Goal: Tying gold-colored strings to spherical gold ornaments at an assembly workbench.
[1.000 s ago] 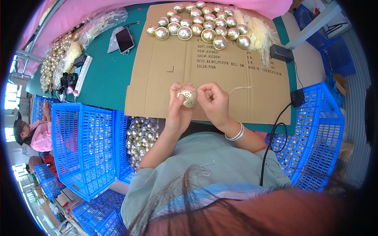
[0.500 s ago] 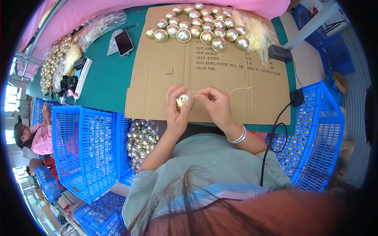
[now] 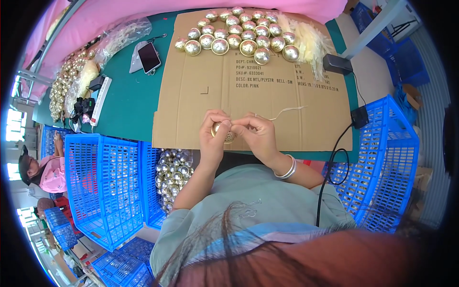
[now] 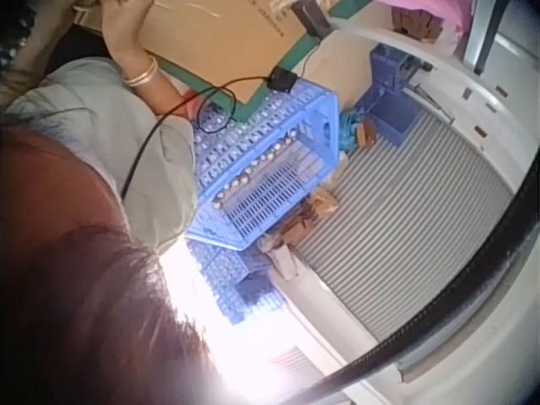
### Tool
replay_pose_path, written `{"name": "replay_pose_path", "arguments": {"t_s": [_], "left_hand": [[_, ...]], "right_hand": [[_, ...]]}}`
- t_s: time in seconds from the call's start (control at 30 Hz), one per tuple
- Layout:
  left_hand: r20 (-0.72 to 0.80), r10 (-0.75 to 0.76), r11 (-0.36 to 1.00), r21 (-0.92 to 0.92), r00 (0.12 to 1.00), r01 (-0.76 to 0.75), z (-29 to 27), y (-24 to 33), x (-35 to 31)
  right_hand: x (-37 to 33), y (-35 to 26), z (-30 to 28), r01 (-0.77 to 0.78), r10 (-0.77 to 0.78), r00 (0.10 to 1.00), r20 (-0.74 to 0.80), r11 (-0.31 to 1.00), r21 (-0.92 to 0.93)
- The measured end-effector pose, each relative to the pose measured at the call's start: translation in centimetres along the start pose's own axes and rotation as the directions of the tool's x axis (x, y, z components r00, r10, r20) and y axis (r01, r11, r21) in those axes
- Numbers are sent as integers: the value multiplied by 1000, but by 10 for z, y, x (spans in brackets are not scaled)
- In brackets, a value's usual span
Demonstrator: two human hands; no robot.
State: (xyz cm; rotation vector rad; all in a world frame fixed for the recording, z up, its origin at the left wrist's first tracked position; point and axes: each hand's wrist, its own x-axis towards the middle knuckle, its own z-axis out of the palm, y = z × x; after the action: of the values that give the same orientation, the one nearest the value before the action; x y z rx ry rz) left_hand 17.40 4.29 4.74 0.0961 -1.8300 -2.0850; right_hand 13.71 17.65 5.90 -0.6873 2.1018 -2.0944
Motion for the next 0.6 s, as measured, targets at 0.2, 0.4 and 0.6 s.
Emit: {"name": "replay_pose_path", "arguments": {"t_s": [0.2, 0.4, 0.6], "left_hand": [[-37, 88, 989, 123, 995, -83, -15, -12, 6], [-168, -87, 996, -13, 982, 86, -46, -35, 8], [-48, 280, 810, 548, 959, -209, -35, -15, 11]], "right_hand": [[9, -16, -23, -307, 300, 952, 65, 925, 225], [30, 4, -84, -276, 350, 936, 34, 669, 690], [42, 0, -45, -381, 369, 919, 137, 744, 549]]}}
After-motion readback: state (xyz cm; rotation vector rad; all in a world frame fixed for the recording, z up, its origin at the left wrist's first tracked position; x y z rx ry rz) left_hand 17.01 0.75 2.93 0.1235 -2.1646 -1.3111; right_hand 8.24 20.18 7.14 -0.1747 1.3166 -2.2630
